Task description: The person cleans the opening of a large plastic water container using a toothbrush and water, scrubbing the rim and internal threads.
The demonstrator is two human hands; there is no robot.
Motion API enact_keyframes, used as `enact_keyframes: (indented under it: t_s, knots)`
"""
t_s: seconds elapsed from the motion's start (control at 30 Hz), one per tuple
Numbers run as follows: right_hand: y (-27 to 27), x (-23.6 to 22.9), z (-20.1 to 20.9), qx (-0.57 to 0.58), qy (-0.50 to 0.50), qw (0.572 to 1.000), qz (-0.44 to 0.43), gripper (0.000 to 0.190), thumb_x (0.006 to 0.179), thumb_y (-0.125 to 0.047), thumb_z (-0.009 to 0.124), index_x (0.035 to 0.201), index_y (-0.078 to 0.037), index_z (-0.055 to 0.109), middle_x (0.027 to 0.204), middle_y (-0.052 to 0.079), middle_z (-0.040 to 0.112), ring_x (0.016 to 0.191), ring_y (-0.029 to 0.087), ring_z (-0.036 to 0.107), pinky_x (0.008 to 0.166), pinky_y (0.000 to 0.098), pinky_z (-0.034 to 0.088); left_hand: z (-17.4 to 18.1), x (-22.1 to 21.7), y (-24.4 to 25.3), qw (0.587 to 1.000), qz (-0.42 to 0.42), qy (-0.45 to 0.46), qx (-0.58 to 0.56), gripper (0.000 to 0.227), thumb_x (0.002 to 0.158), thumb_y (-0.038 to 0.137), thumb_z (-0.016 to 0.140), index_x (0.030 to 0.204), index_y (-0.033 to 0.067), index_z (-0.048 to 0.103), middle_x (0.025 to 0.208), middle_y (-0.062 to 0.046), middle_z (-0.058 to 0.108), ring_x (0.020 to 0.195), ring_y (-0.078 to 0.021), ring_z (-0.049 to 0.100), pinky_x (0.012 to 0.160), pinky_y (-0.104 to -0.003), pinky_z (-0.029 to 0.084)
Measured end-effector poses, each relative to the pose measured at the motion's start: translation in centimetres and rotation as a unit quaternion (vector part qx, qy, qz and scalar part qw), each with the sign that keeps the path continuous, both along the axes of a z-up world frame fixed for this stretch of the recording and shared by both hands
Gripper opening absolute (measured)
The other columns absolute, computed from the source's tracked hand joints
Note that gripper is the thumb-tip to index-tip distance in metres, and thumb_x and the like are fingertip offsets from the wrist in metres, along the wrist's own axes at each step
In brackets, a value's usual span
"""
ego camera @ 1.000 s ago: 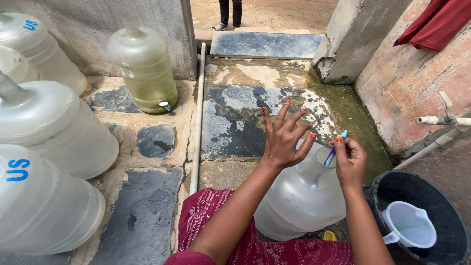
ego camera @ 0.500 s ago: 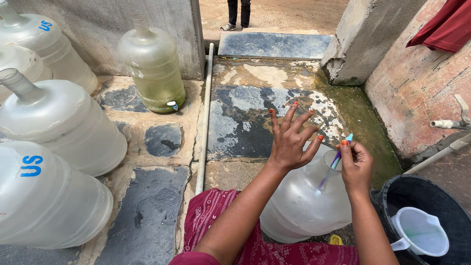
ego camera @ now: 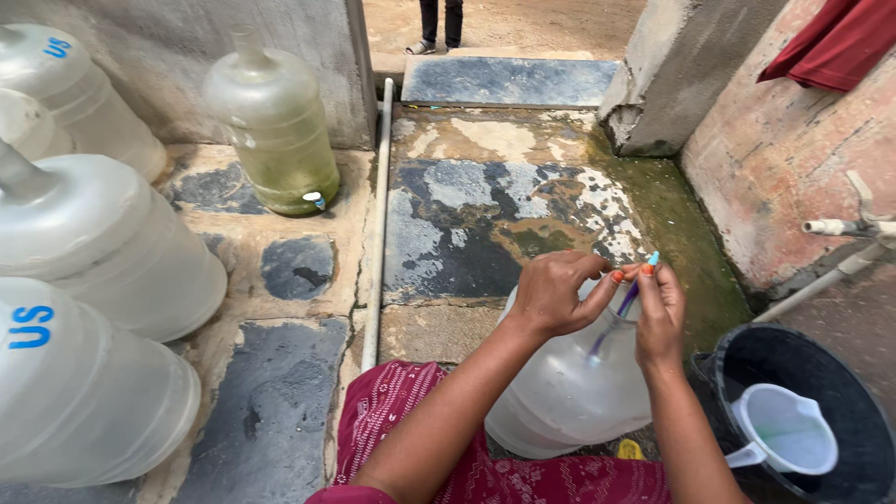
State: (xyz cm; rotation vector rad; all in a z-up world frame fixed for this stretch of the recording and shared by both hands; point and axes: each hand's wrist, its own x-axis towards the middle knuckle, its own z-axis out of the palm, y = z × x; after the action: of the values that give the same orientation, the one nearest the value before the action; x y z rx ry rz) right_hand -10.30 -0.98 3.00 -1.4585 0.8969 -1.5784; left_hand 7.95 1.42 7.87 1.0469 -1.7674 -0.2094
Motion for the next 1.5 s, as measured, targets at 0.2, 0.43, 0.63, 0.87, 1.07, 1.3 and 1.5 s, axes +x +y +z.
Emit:
enact_keyframes:
  t_s: [0.2, 0.43, 0.63, 0.87, 1.07, 1.3, 1.5]
  knots:
    - [0.2, 0.8, -0.6, 0.023, -0.044, 0.999, 0.019, 0.019, 0.114, -0.023, 0.048, 0.106, -0.008, 0.058, 0.11, 0.005, 0.065, 0.101, 0.011, 0.058, 0.096, 0.0298, 0.046, -0.3, -1.2, 0.8, 0.982, -0.071, 0.071, 0.16, 0.037, 0.097, 0.042, 0.059, 0.117, 0.0142, 0.072, 0.096, -0.011, 0.077, 0.08, -0.0271, 0.076, 0.07, -0.041, 0.058]
    - [0.3, -0.9, -0.7, -0.01, -0.02, 1.0, 0.011, 0.019, 0.113, -0.021, 0.049, 0.103, -0.007, 0.056, 0.11, 0.006, 0.064, 0.106, 0.012, 0.057, 0.1, 0.0292, 0.044, -2.5, -3.4, 0.1, 0.985, -0.062, 0.061, 0.147, 0.036, 0.092, 0.037, 0.061, 0.117, 0.0133, 0.072, 0.099, -0.013, 0.077, 0.086, -0.0276, 0.077, 0.073, -0.042, 0.059]
    - [-0.4, 0.6, -1.0, 0.02, -0.028, 0.999, 0.013, 0.022, 0.114, -0.026, 0.049, 0.103, -0.009, 0.057, 0.11, 0.005, 0.064, 0.1, 0.012, 0.057, 0.095, 0.031, 0.045, -2.8, -2.2, -0.4, 0.989, -0.045, 0.043, 0.132, 0.029, 0.091, 0.031, 0.061, 0.111, 0.0114, 0.07, 0.095, -0.012, 0.077, 0.084, -0.0285, 0.075, 0.071, -0.042, 0.057]
    - [-0.1, 0.3, -1.4, 0.014, -0.019, 1.0, 0.0, 0.022, 0.115, -0.027, 0.049, 0.103, -0.009, 0.056, 0.111, 0.005, 0.063, 0.103, 0.011, 0.056, 0.098, 0.0312, 0.044, -3.4, -3.1, -0.4, 0.988, -0.038, 0.062, 0.136, 0.024, 0.09, 0.027, 0.06, 0.105, 0.0118, 0.071, 0.086, -0.01, 0.076, 0.073, -0.0269, 0.074, 0.066, -0.041, 0.057]
    - [-0.4, 0.1, -1.2, 0.006, -0.01, 1.0, -0.022, 0.023, 0.115, -0.027, 0.05, 0.101, -0.009, 0.056, 0.109, 0.005, 0.064, 0.103, 0.012, 0.056, 0.099, 0.0316, 0.044, -3.1, -3.7, -0.5, 0.99, -0.021, 0.051, 0.133, 0.022, 0.091, 0.024, 0.059, 0.102, 0.0113, 0.075, 0.079, -0.009, 0.074, 0.067, -0.0273, 0.071, 0.064, -0.042, 0.055]
    - [-0.7, 1.3, -1.6, -0.03, -0.003, 0.994, -0.104, 0.024, 0.114, -0.026, 0.05, 0.099, -0.008, 0.056, 0.108, 0.006, 0.063, 0.103, 0.011, 0.057, 0.098, 0.0299, 0.045, -3.3, -3.7, -1.5, 0.987, -0.028, 0.045, 0.154, 0.025, 0.089, 0.022, 0.062, 0.106, 0.0113, 0.079, 0.069, -0.011, 0.072, 0.061, -0.0265, 0.07, 0.061, -0.04, 0.056]
    - [-0.1, 1.7, -0.9, -0.035, -0.011, 0.988, -0.15, 0.024, 0.115, -0.026, 0.052, 0.103, -0.007, 0.058, 0.105, 0.003, 0.063, 0.095, 0.007, 0.053, 0.089, 0.0264, 0.043, -2.8, -3.3, -3.2, 0.953, -0.122, 0.22, 0.169, 0.027, 0.097, 0.022, 0.064, 0.113, 0.0033, 0.074, 0.102, -0.013, 0.078, 0.09, -0.0202, 0.077, 0.076, -0.036, 0.063]
